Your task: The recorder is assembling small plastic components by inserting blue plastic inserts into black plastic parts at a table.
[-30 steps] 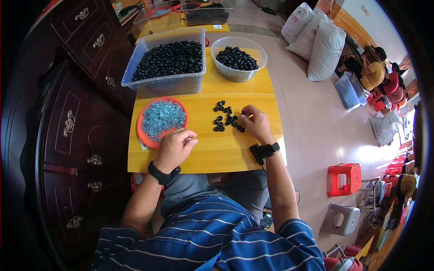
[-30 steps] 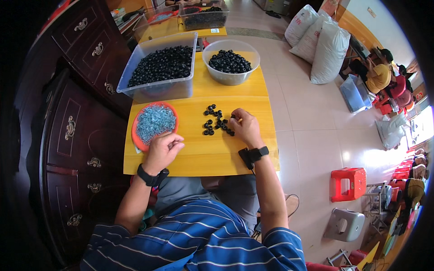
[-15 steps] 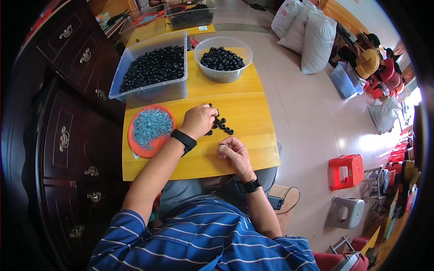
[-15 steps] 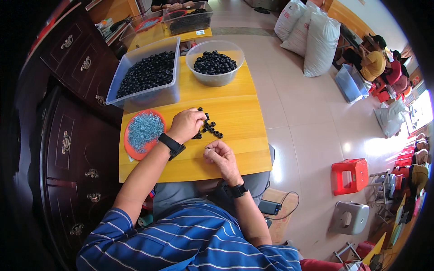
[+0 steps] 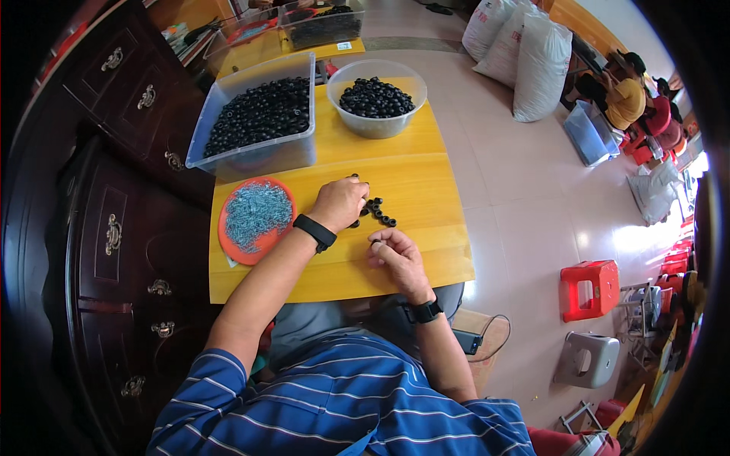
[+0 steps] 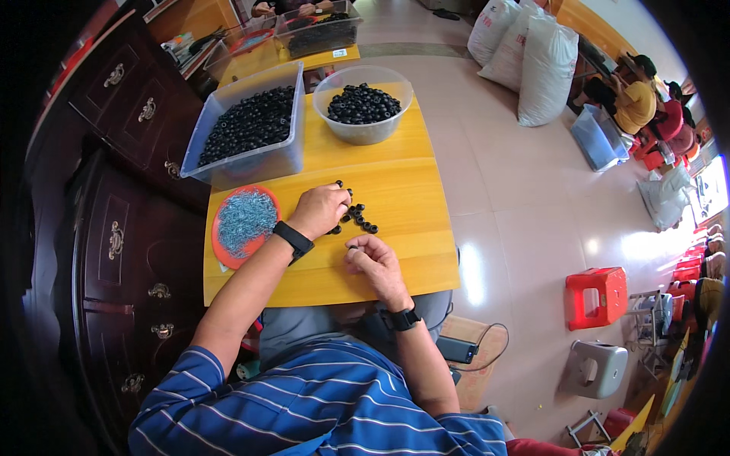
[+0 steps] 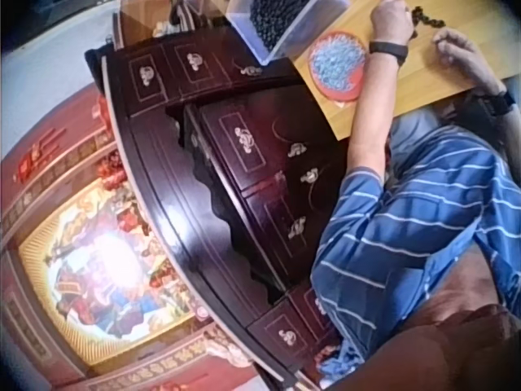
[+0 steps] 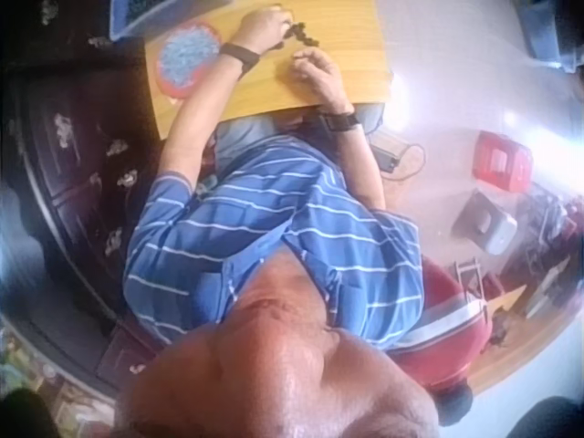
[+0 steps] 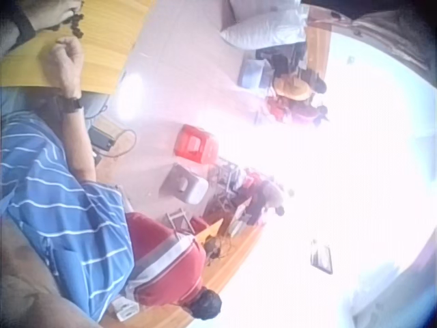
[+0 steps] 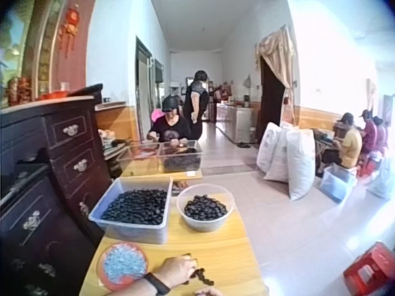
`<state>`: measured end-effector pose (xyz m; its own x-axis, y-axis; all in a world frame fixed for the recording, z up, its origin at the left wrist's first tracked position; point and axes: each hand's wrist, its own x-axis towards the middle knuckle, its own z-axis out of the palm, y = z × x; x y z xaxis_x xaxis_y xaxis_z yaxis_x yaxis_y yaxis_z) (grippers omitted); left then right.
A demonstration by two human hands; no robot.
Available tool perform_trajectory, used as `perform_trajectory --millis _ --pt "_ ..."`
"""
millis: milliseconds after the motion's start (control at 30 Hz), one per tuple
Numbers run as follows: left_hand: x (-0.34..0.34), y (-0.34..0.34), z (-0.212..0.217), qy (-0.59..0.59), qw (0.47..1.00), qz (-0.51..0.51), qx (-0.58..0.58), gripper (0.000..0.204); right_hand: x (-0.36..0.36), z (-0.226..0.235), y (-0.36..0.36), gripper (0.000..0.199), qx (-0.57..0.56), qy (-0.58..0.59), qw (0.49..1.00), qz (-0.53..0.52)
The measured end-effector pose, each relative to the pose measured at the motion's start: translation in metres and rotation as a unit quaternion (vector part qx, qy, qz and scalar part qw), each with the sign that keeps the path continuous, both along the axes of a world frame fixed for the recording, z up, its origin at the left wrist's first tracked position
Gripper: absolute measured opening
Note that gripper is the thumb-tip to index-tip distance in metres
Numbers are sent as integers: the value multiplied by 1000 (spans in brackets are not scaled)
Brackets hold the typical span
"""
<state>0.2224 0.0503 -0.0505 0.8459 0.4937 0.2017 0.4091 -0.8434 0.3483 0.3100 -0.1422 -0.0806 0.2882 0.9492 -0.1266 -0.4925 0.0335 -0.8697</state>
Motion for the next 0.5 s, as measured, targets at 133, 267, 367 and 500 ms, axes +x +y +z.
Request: perform_trajectory --millis 133,267,367,500 --pt "-20 -17 30 -30 999 11 -21 8 0 1 0 13 -13 -7 1000 -12" --pt "-70 -45 42 -24 999 33 -26 7 0 -3 0 15 -6 -9 1000 3" --pt "-95 -59 29 14 998 49 -42 8 -1 -5 1 13 6 -5 1000 11" --pt "-112 -65 8 11 997 49 -59 10 -4 -2 -2 11 8 -7 1000 2"
